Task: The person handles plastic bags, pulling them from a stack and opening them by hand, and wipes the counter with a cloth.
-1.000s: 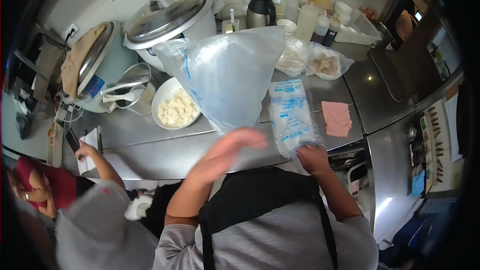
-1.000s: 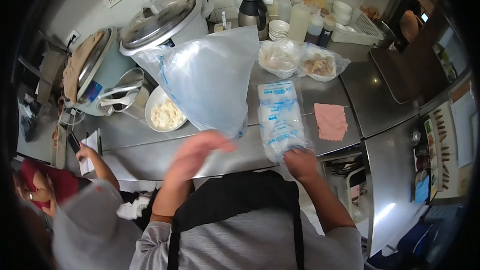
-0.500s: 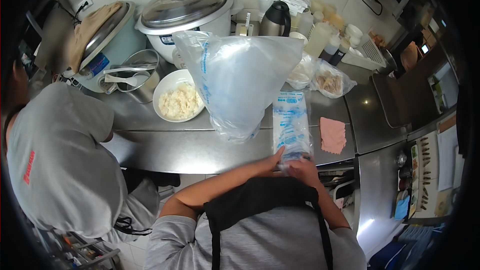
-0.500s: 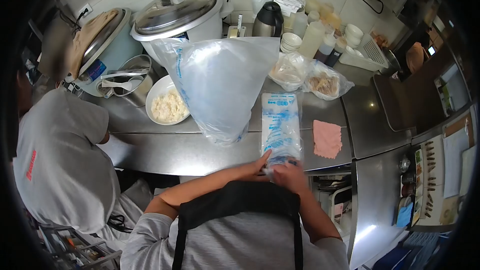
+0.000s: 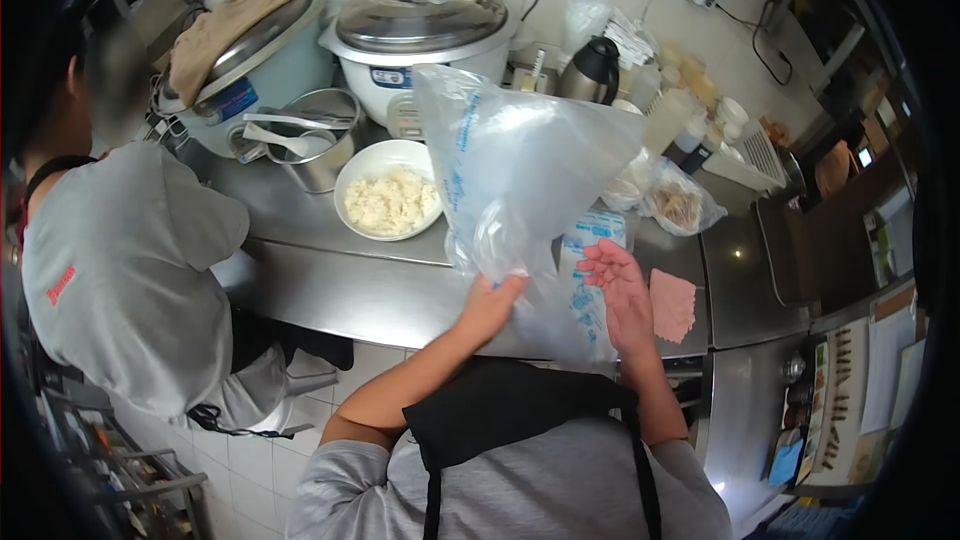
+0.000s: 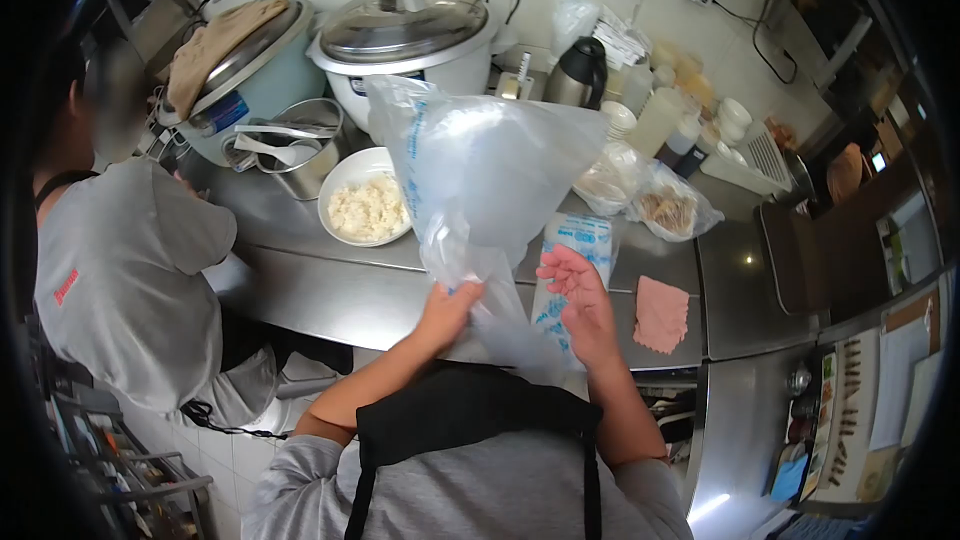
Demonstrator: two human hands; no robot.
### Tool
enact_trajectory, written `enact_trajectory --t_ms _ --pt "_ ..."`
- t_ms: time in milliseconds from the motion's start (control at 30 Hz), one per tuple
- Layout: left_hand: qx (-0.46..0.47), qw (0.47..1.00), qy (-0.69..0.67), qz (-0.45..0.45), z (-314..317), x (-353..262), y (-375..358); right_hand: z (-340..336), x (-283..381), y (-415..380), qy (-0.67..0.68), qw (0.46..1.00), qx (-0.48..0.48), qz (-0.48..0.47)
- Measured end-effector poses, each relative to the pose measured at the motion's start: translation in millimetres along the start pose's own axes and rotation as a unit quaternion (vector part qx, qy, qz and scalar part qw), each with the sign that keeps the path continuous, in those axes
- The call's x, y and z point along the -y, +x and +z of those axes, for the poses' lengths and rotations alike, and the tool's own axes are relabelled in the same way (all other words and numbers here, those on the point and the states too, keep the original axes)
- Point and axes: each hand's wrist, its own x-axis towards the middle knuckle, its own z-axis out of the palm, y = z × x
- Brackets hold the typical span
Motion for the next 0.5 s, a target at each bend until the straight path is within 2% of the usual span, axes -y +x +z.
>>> enact_trajectory --t_ms 33,67,167,200,300,400,500 --pt "-0.051 0.986 -0.133 -0.084 -7.6 -20.5 1.2 0.0 -0.7 3.6 0.017 1.000 0.009 0.019" --pt "-0.063 0.989 -0.119 -0.066 -16.8 -25.3 1.6 1.8 -1.5 4.8 -0.024 0.996 0.058 0.058" --pt "-0.090 0.993 -0.073 -0.035 -40.1 -32.5 -4.0 24.6 -17.6 10.3 -0.109 0.981 0.123 0.105" --pt "-0.092 0.993 -0.056 -0.038 -45.6 -33.6 -7.0 33.6 -23.2 13.4 -0.100 0.981 0.108 0.129" --pt "-0.069 0.997 -0.014 -0.042 -56.2 -36.2 -15.7 55.0 -32.0 29.8 -0.112 0.986 0.072 0.102" --pt "-0.028 0.999 0.011 -0.033 -64.6 -43.6 -22.5 79.4 -22.2 49.2 -0.049 0.998 0.025 -0.005" --pt "-0.030 0.999 -0.028 -0.016 -77.6 -48.4 -26.4 71.0 -21.7 63.1 -0.073 0.995 0.010 0.068"
